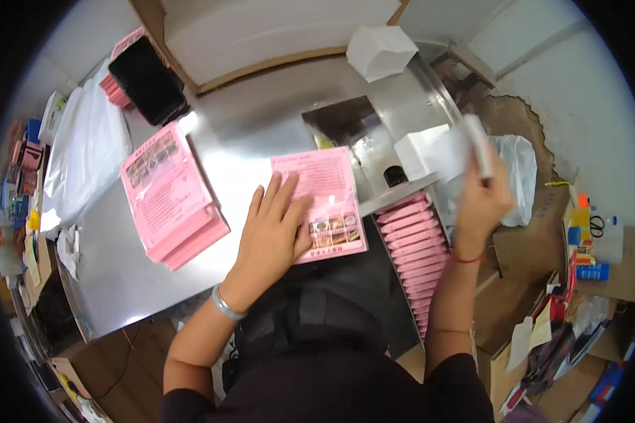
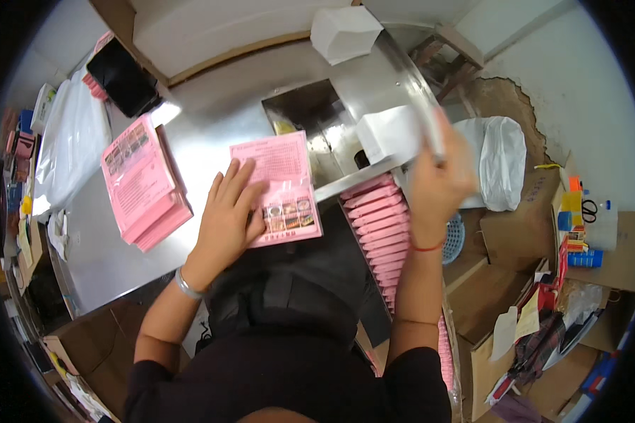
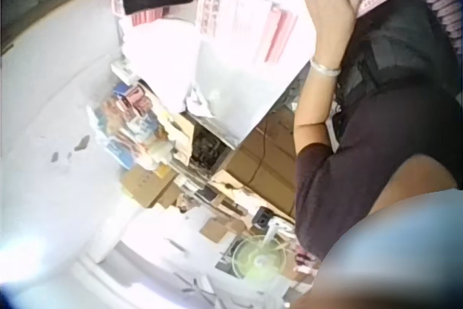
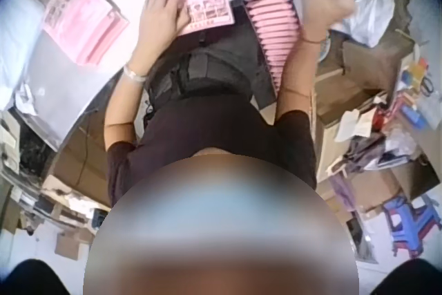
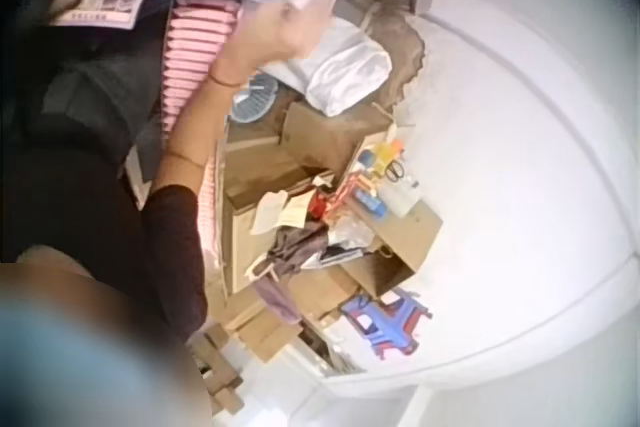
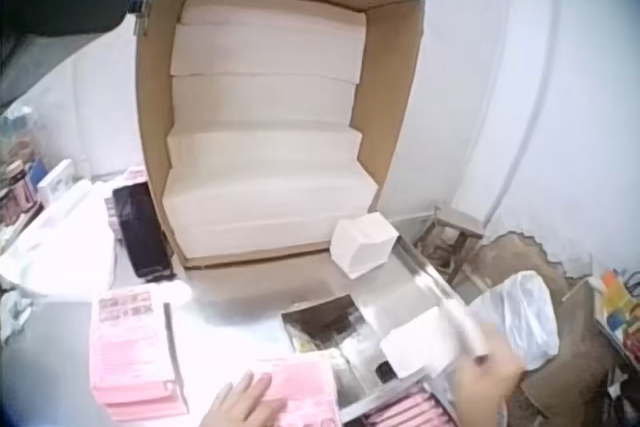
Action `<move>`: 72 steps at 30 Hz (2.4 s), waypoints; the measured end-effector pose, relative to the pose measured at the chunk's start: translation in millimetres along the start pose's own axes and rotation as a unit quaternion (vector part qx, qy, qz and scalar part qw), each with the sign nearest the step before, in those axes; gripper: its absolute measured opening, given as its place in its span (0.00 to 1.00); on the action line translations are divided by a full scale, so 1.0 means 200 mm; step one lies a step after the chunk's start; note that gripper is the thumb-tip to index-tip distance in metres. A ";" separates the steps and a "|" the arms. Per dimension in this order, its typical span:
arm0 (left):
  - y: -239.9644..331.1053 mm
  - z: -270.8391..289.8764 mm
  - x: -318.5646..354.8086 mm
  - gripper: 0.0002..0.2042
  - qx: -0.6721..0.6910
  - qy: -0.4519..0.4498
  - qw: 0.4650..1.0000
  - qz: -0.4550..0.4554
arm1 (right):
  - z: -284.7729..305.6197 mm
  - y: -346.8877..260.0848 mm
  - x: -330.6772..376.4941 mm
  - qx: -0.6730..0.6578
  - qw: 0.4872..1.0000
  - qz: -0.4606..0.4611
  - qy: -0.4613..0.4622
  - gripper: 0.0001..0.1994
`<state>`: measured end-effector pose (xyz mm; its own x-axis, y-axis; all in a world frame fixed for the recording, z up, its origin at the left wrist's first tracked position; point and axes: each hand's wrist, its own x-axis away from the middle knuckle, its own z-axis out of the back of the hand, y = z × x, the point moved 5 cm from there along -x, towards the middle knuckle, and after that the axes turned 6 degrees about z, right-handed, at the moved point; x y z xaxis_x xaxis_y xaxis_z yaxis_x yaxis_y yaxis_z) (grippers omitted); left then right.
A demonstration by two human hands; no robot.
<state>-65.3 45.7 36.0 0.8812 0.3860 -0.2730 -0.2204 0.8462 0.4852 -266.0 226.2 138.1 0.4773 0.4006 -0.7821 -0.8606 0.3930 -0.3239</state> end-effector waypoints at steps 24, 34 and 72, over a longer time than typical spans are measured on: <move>-0.02 0.04 0.00 0.20 0.050 0.086 0.990 0.102 | -0.26 0.16 0.13 0.045 0.989 -0.007 -0.139 0.13; -0.03 0.03 -0.06 0.30 0.039 -0.064 0.997 0.035 | -0.35 -0.50 0.49 -0.101 0.917 0.248 -0.294 0.15; 0.05 0.03 0.01 0.15 -0.092 0.008 0.996 -0.020 | -0.61 -0.39 0.36 -0.130 0.932 0.187 -0.280 0.09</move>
<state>-62.8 52.8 44.0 0.8840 0.3558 -0.3032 -0.2599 0.9132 0.3138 -186.4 123.1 43.1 0.0900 0.8676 -0.4890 -0.9645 -0.0463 -0.2598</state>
